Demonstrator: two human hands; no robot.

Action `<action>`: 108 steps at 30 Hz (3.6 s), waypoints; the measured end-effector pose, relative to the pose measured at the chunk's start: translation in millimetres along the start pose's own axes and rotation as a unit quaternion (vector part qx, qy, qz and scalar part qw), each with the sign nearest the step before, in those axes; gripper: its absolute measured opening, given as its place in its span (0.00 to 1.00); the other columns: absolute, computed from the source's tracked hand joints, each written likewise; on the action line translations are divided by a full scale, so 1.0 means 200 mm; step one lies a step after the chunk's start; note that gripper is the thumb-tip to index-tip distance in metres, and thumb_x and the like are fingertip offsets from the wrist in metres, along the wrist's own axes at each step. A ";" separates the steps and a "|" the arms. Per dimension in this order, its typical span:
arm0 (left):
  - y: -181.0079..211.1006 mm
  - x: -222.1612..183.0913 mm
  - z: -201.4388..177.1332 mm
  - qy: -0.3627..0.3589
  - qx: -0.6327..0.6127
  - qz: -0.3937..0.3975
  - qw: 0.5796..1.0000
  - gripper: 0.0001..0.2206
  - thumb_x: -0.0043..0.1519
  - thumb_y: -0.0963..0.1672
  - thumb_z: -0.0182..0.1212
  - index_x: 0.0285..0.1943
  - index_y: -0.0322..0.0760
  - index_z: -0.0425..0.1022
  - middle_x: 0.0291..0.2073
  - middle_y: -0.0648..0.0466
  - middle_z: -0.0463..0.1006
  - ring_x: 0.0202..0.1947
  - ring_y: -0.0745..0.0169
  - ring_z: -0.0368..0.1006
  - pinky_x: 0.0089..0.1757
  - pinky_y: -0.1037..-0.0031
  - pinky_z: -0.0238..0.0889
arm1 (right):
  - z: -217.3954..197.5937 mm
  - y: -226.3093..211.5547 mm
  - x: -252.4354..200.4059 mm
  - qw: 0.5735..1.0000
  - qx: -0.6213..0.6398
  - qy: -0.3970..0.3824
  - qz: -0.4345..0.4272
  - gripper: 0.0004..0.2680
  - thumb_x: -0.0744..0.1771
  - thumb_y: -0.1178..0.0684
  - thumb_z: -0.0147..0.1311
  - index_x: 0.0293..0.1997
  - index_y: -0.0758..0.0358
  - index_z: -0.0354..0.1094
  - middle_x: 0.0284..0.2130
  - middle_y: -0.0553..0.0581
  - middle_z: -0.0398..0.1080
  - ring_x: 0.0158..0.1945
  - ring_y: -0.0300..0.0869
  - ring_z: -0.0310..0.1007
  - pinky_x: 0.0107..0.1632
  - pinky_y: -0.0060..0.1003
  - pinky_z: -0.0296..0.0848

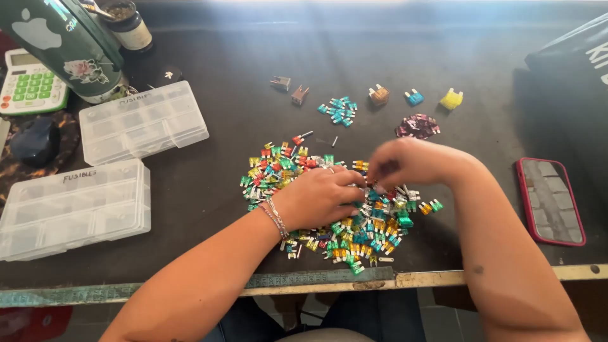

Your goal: Sorting a large pile of automotive fuses into different groups based on color and type on a workbench.

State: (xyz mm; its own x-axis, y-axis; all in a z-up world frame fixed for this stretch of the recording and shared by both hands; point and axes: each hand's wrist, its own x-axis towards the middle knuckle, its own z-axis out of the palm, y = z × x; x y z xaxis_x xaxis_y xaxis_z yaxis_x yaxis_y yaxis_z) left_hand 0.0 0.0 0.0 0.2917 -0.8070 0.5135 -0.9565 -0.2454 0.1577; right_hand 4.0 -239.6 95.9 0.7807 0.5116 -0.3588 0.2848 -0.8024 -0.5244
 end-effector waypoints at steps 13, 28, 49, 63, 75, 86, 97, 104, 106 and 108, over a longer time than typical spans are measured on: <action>-0.03 0.04 -0.14 -0.023 -0.122 -0.089 0.988 0.06 0.64 0.48 0.63 0.40 0.47 0.73 0.30 0.61 0.77 0.38 0.62 0.77 0.42 0.71 0.71 | 0.07 0.03 0.07 0.999 -0.028 -0.020 0.019 0.11 0.57 0.49 0.75 0.37 0.56 0.80 0.32 0.50 0.77 0.38 0.43 0.81 0.43 0.40 0.79; -0.77 0.31 0.12 0.041 -0.004 -0.383 0.923 0.09 0.63 0.45 0.61 0.50 0.56 0.77 0.41 0.63 0.83 0.49 0.59 0.78 0.54 0.66 0.68 | 0.05 -0.03 0.02 0.998 0.012 -0.011 0.053 0.08 0.59 0.50 0.72 0.38 0.53 0.82 0.30 0.52 0.81 0.38 0.42 0.81 0.45 0.39 0.79; -0.01 0.16 -0.23 -0.024 -0.175 -0.287 0.941 0.08 0.63 0.47 0.61 0.45 0.43 0.81 0.34 0.50 0.84 0.40 0.49 0.80 0.45 0.62 0.72 | 0.06 0.07 0.09 0.985 0.136 0.108 -0.020 0.06 0.62 0.52 0.67 0.40 0.53 0.78 0.30 0.49 0.82 0.38 0.39 0.80 0.49 0.38 0.77; -0.61 0.31 -0.14 -0.031 -0.023 -0.435 0.899 0.09 0.61 0.51 0.59 0.44 0.51 0.82 0.38 0.57 0.84 0.47 0.51 0.79 0.48 0.61 0.71 | 0.03 0.08 0.07 0.992 0.052 0.115 0.001 0.06 0.64 0.51 0.63 0.43 0.54 0.78 0.33 0.53 0.82 0.45 0.46 0.81 0.51 0.42 0.76; -0.39 0.26 -0.08 -0.007 0.005 -0.285 0.958 0.25 0.63 0.49 0.62 0.68 0.38 0.65 0.51 0.46 0.72 0.56 0.44 0.72 0.57 0.58 0.66 | 0.01 -0.08 -0.06 0.998 0.025 -0.056 -0.003 0.14 0.55 0.47 0.74 0.38 0.55 0.80 0.30 0.52 0.80 0.34 0.44 0.76 0.43 0.42 0.76; 0.03 0.11 -0.23 -0.049 -0.156 -0.219 0.962 0.09 0.65 0.46 0.60 0.50 0.42 0.80 0.38 0.53 0.80 0.44 0.53 0.78 0.49 0.64 0.69 | 0.08 -0.04 0.01 0.998 -0.001 -0.060 -0.016 0.09 0.58 0.46 0.73 0.35 0.52 0.81 0.30 0.52 0.79 0.33 0.44 0.77 0.40 0.41 0.76; 0.10 0.14 -0.19 -0.050 -0.184 -0.299 0.935 0.11 0.64 0.50 0.61 0.45 0.42 0.79 0.30 0.53 0.83 0.38 0.49 0.79 0.43 0.61 0.72 | 0.04 0.01 0.04 0.987 0.077 0.131 -0.044 0.06 0.61 0.49 0.69 0.37 0.53 0.79 0.25 0.51 0.79 0.32 0.41 0.78 0.42 0.38 0.77; -0.12 0.18 -0.12 0.013 -0.117 -0.383 0.916 0.09 0.62 0.51 0.59 0.41 0.51 0.81 0.33 0.55 0.84 0.42 0.47 0.80 0.44 0.60 0.72 | 0.03 0.02 0.02 0.984 0.088 0.149 -0.046 0.17 0.61 0.49 0.69 0.52 0.56 0.72 0.40 0.58 0.76 0.40 0.48 0.78 0.46 0.43 0.77; -0.25 0.19 -0.09 0.030 -0.082 -0.414 0.906 0.10 0.62 0.53 0.58 0.40 0.53 0.81 0.32 0.57 0.84 0.42 0.48 0.79 0.44 0.60 0.72 | 0.02 -0.02 0.01 0.989 0.076 0.119 -0.037 0.22 0.61 0.49 0.69 0.60 0.58 0.68 0.46 0.61 0.74 0.42 0.52 0.77 0.48 0.47 0.77; -0.41 0.21 -0.04 0.035 0.000 -0.422 0.906 0.10 0.62 0.54 0.58 0.38 0.53 0.80 0.30 0.57 0.82 0.40 0.50 0.80 0.43 0.61 0.73 | 0.01 -0.07 -0.01 0.997 0.058 0.056 0.021 0.25 0.61 0.50 0.68 0.65 0.57 0.64 0.47 0.61 0.75 0.46 0.53 0.78 0.51 0.48 0.76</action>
State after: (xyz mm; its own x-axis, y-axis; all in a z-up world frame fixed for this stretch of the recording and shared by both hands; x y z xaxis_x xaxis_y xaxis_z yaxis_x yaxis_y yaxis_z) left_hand 90.4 -9.5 15.3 0.9185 -0.2959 0.2622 -0.3928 -0.7586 0.5198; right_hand -2.2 -228.7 100.8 0.8496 0.4358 -0.2970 0.1898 -0.7780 -0.5989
